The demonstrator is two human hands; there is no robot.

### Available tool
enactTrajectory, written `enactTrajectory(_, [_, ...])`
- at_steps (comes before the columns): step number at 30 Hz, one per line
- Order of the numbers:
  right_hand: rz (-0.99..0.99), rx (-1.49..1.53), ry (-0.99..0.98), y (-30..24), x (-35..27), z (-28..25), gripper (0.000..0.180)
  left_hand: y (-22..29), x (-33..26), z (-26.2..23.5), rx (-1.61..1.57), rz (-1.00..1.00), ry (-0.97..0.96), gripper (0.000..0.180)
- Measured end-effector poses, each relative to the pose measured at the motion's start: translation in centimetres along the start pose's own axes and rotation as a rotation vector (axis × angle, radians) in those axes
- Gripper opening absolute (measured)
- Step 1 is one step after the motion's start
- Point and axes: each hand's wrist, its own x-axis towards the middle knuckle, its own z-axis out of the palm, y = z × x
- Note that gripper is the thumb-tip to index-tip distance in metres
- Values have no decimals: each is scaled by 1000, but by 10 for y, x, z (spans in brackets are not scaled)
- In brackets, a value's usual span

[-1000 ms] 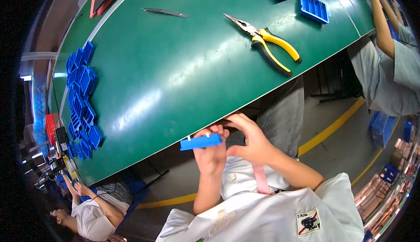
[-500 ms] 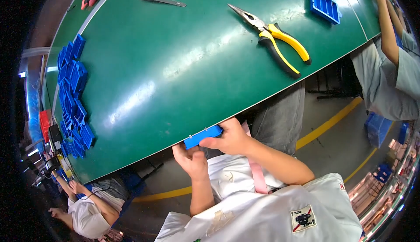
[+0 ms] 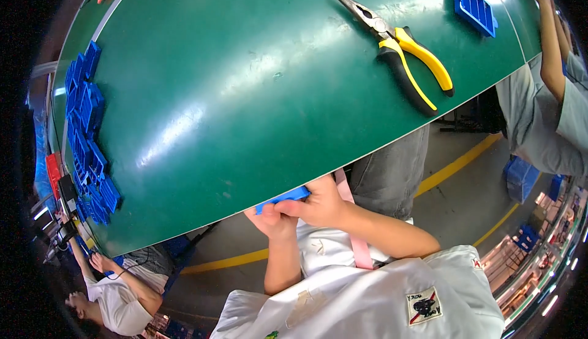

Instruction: The recorder is seen assembling small metal components into blue plastic housings at a factory workbench using various hand tools.

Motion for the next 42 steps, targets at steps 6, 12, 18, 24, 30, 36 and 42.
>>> enactTrajectory(6, [24, -16, -279, -12, 2, -22, 39, 14, -1, -10, -49, -115, -141, 88])
enactTrajectory(12, [267, 254, -171, -43, 1, -10, 19, 35, -5, 2, -47, -167, -250, 83])
enactTrajectory(18, [319, 273, -92, -46, -1, -6, 16, 39, -9, 6, -73, -179, -215, 58])
enactTrajectory(24, [258, 153, -138, -41, -1, -9, 28, 41, -10, 13, -40, -156, -155, 56])
enactTrajectory(30, [424, 87, -63, -62, 3, 1, 17, 52, -16, 16, 133, -245, -27, 57])
enactTrajectory(36, [677, 72, 97, -77, 0, 10, 23, 85, -14, 34, 75, -604, 81, 36])
enactTrajectory(42, [399, -175, -217, -77, 11, -4, 17, 79, 7, -8, 258, -180, -386, 23])
